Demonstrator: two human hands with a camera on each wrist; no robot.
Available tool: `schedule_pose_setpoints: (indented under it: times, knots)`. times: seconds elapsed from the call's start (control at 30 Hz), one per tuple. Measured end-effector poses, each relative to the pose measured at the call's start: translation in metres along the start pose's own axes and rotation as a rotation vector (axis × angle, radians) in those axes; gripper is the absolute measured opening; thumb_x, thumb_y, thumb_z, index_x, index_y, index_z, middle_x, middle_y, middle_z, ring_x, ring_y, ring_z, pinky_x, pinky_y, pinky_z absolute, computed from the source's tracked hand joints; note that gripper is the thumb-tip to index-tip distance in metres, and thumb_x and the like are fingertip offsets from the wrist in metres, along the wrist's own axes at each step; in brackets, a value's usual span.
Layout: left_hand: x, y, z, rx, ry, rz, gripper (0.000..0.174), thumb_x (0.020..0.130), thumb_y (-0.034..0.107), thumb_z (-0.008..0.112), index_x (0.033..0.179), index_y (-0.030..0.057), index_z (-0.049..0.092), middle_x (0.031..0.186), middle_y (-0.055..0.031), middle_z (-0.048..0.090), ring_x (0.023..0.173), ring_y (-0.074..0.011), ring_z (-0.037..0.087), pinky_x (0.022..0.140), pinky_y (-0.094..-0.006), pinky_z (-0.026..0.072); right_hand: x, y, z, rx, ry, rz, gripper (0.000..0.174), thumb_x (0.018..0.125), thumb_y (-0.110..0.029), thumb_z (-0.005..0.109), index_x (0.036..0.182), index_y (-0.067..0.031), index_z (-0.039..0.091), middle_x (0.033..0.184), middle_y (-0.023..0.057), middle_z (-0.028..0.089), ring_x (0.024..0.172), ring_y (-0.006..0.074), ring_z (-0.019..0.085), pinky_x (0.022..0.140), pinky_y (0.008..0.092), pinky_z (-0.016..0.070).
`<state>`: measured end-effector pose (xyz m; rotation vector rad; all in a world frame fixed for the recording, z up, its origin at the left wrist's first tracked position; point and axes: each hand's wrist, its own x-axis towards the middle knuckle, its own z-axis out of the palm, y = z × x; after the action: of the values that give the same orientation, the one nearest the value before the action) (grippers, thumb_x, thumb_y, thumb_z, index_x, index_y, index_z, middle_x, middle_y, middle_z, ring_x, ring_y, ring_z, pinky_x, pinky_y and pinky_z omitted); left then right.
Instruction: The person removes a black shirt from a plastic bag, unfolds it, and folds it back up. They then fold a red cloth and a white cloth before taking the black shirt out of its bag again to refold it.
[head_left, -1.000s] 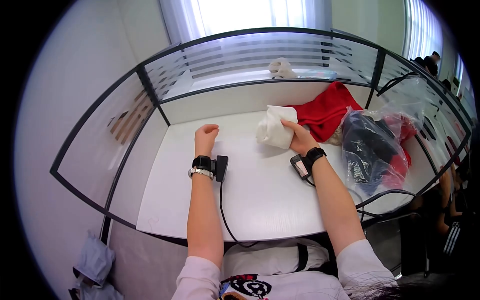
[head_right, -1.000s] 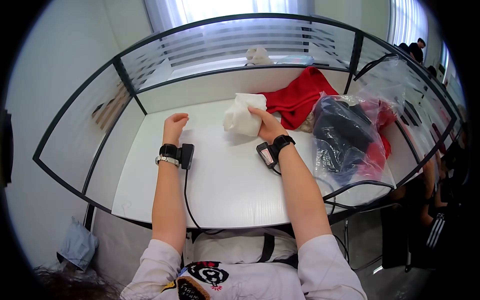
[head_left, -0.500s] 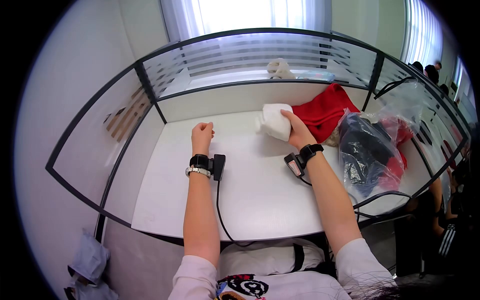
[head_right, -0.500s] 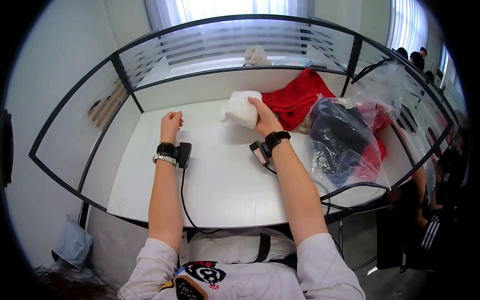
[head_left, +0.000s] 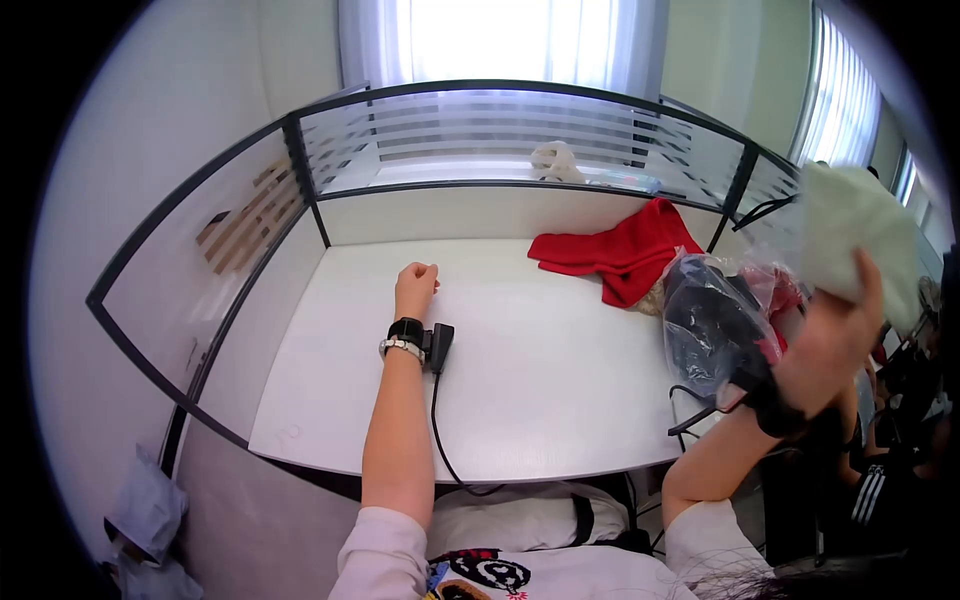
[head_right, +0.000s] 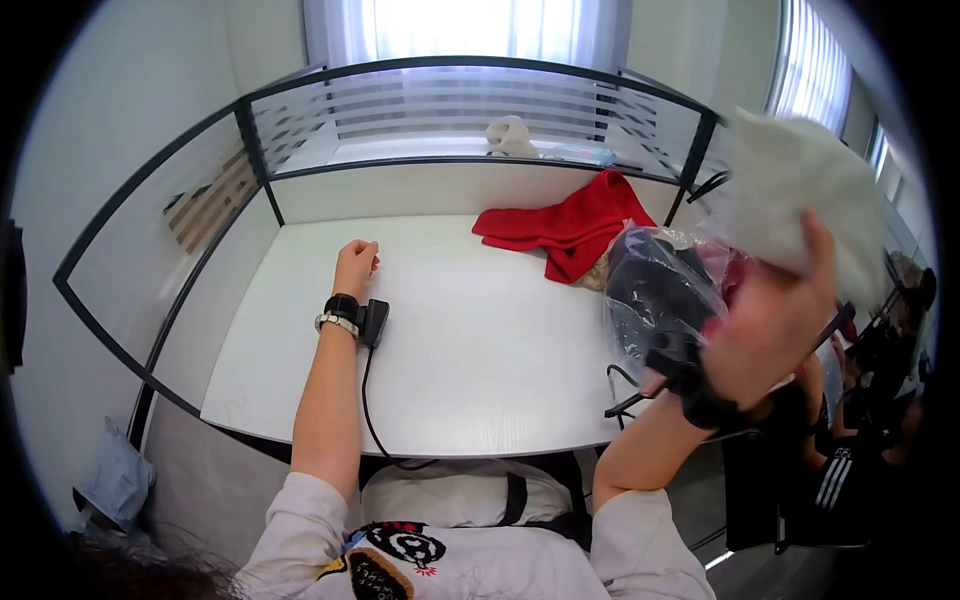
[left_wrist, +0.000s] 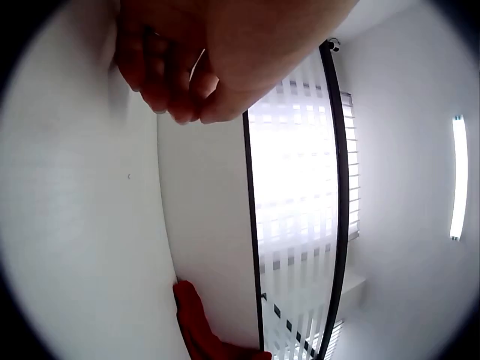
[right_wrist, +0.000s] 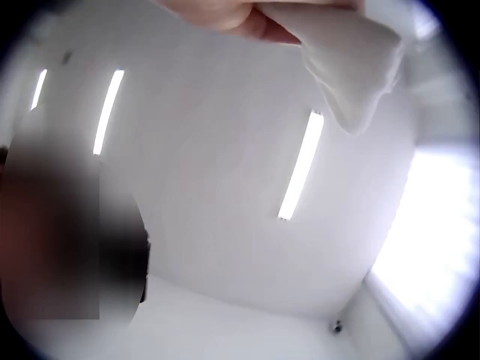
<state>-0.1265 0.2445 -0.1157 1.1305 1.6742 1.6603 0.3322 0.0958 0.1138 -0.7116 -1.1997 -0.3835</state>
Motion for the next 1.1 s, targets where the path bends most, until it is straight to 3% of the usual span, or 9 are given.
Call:
schedule_pose_setpoints:
  times: [0.03,0.13,0.17,0.27,0.47,0.6,0.7,0.87,1.1]
  knots:
    - [-0.002,0.002,0.0,0.003,0.007,-0.001,0.025,0.092,0.025,0.063,0.084,0.0006,0.065,0.074,-0.0071,0.068,0.066,-0.0136,0.062,0.063,-0.0289,0.0496,0.01,0.027,-0.026,0.175,0.128,-0.002,0.035,0.093,0.005,0.058,0.127,0.0061,0.058,0.124,0.0182,0.059,0.113,0.0243,0.059,0.103,0.0371,0.0475]
    - [-0.007,0.005,-0.002,-0.013,0.01,0.006,0.025,0.091,0.024,0.063,0.085,0.0003,0.065,0.074,-0.0073,0.068,0.067,-0.0144,0.063,0.065,-0.0295,0.0505,0.031,0.059,-0.119,-1.137,0.476,-0.353,0.038,0.083,-0.001,0.059,0.12,-0.0041,0.066,0.086,0.0198,0.073,0.08,0.0392,0.072,0.082,0.0411,0.0568]
    - [-0.004,0.002,-0.002,0.01,0.013,0.015,0.024,0.093,0.023,0.063,0.085,0.0008,0.064,0.074,-0.0058,0.066,0.066,-0.0129,0.061,0.062,-0.0278,0.0488,0.035,0.047,-0.127,-1.349,0.586,-0.046,0.036,0.081,-0.001,0.055,0.115,-0.0057,0.068,0.084,0.0196,0.072,0.078,0.038,0.072,0.083,0.0451,0.0559]
    - [-0.001,-0.003,-0.002,0.034,0.02,0.032,0.023,0.095,0.023,0.062,0.086,0.0014,0.064,0.073,-0.0045,0.064,0.064,-0.0111,0.058,0.058,-0.0264,0.0471,0.045,0.07,-0.199,-1.532,0.759,-0.358,0.032,0.079,-0.002,0.059,0.109,-0.0031,0.071,0.095,0.0279,0.068,0.087,0.0442,0.069,0.079,0.0504,0.0554]
    - [0.002,-0.006,-0.003,0.053,0.019,0.022,0.025,0.092,0.023,0.063,0.085,-0.0011,0.064,0.074,-0.0082,0.068,0.068,-0.0147,0.064,0.066,-0.0297,0.0514,0.026,0.105,-0.305,-1.502,0.737,-0.171,0.039,0.085,-0.016,0.066,0.117,0.0057,0.066,0.119,0.0445,0.047,0.107,0.0517,0.061,0.089,0.0538,0.0523]
    - [0.001,-0.01,-0.003,0.024,0.018,0.043,0.026,0.092,0.024,0.063,0.086,-0.0012,0.064,0.074,-0.0083,0.068,0.068,-0.0151,0.063,0.066,-0.0298,0.0516,0.028,0.113,-0.259,-0.369,1.093,-0.123,0.057,0.083,-0.018,0.065,0.122,0.0193,0.049,0.122,0.0355,0.056,0.106,0.0401,0.062,0.094,0.0494,0.0508]
    - [0.003,-0.01,-0.004,0.073,0.013,0.053,0.026,0.093,0.024,0.063,0.087,-0.0012,0.064,0.075,-0.0079,0.068,0.068,-0.0143,0.063,0.065,-0.0288,0.0512,0.022,0.21,-0.274,-0.389,0.986,-0.151,0.054,0.085,-0.011,0.062,0.131,0.0137,0.048,0.128,0.0226,0.06,0.112,0.0295,0.061,0.093,0.0393,0.052]
    - [0.003,-0.009,-0.005,0.065,-0.001,0.031,0.025,0.095,0.024,0.062,0.085,0.0006,0.063,0.074,-0.0062,0.066,0.067,-0.0131,0.061,0.063,-0.0277,0.0495,-0.022,0.313,-0.265,0.218,-0.152,0.983,0.074,0.104,-0.058,0.041,0.156,-0.0063,0.031,0.155,0.0076,0.04,0.144,0.0202,0.034,0.117,0.0358,0.0256]
    - [-0.005,-0.002,-0.004,0.035,-0.019,0.025,0.025,0.096,0.023,0.061,0.085,0.0013,0.063,0.074,-0.0045,0.064,0.068,-0.0119,0.059,0.064,-0.0262,0.0481,-0.045,0.256,-0.276,0.026,-0.09,0.891,0.051,0.104,-0.044,0.051,0.138,-0.0059,0.055,0.134,0.0068,0.06,0.127,0.0208,0.054,0.113,0.0368,0.034]
